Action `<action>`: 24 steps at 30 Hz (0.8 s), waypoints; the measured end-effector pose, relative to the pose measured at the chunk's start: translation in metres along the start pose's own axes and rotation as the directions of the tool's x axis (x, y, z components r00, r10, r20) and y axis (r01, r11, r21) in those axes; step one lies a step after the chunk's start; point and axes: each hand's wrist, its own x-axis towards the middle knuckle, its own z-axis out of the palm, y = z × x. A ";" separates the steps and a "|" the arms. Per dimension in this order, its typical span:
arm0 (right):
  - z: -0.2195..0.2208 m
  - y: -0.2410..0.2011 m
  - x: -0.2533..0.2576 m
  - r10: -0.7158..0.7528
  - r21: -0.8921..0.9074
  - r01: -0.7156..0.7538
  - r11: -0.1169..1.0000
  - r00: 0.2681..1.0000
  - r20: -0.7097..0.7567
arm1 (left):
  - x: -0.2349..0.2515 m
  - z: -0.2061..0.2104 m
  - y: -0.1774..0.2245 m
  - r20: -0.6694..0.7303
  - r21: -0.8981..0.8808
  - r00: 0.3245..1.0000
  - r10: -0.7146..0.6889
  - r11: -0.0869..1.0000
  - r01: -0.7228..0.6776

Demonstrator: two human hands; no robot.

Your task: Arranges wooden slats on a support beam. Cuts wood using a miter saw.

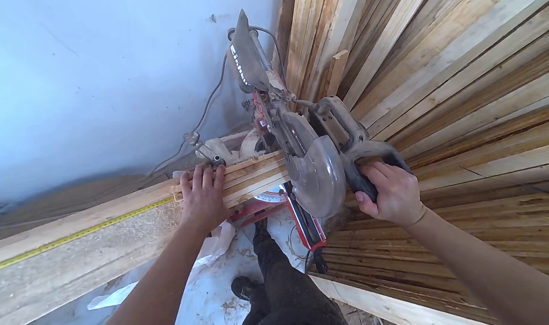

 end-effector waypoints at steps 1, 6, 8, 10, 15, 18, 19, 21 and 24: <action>0.000 0.000 0.000 -0.001 -0.001 0.001 1.000 1.000 0.000 | 0.000 -0.001 0.000 -0.001 -0.009 1.000 -0.002 1.000 0.002; 0.003 -0.002 -0.003 0.000 -0.006 0.000 1.000 1.000 -0.001 | -0.001 -0.003 0.001 0.004 -0.006 1.000 0.000 1.000 0.000; 0.005 -0.002 -0.005 0.006 -0.002 -0.006 1.000 1.000 0.000 | -0.001 -0.001 0.001 -0.010 -0.007 1.000 -0.001 1.000 0.001; 0.006 -0.003 -0.006 0.012 0.000 -0.012 1.000 1.000 0.004 | 0.000 -0.001 0.001 -0.017 -0.022 1.000 0.002 1.000 -0.002; 0.010 -0.004 -0.007 0.015 0.002 -0.015 1.000 1.000 -0.007 | 0.000 -0.001 0.001 -0.005 -0.003 1.000 -0.003 1.000 0.003; 0.011 -0.003 -0.009 0.014 0.003 -0.014 1.000 1.000 -0.007 | 0.000 0.000 0.001 -0.012 0.004 1.000 -0.004 1.000 0.005; 0.012 -0.003 -0.009 0.015 0.004 -0.015 1.000 1.000 -0.007 | 0.000 0.000 0.001 -0.008 0.008 1.000 -0.008 1.000 0.008; 0.012 -0.004 -0.009 0.014 0.005 -0.014 1.000 1.000 -0.001 | 0.001 0.000 0.001 -0.002 0.004 1.000 -0.011 1.000 0.011; 0.013 -0.004 -0.010 0.018 0.006 -0.018 1.000 1.000 0.003 | 0.001 0.000 0.001 -0.026 0.002 1.000 -0.005 1.000 0.005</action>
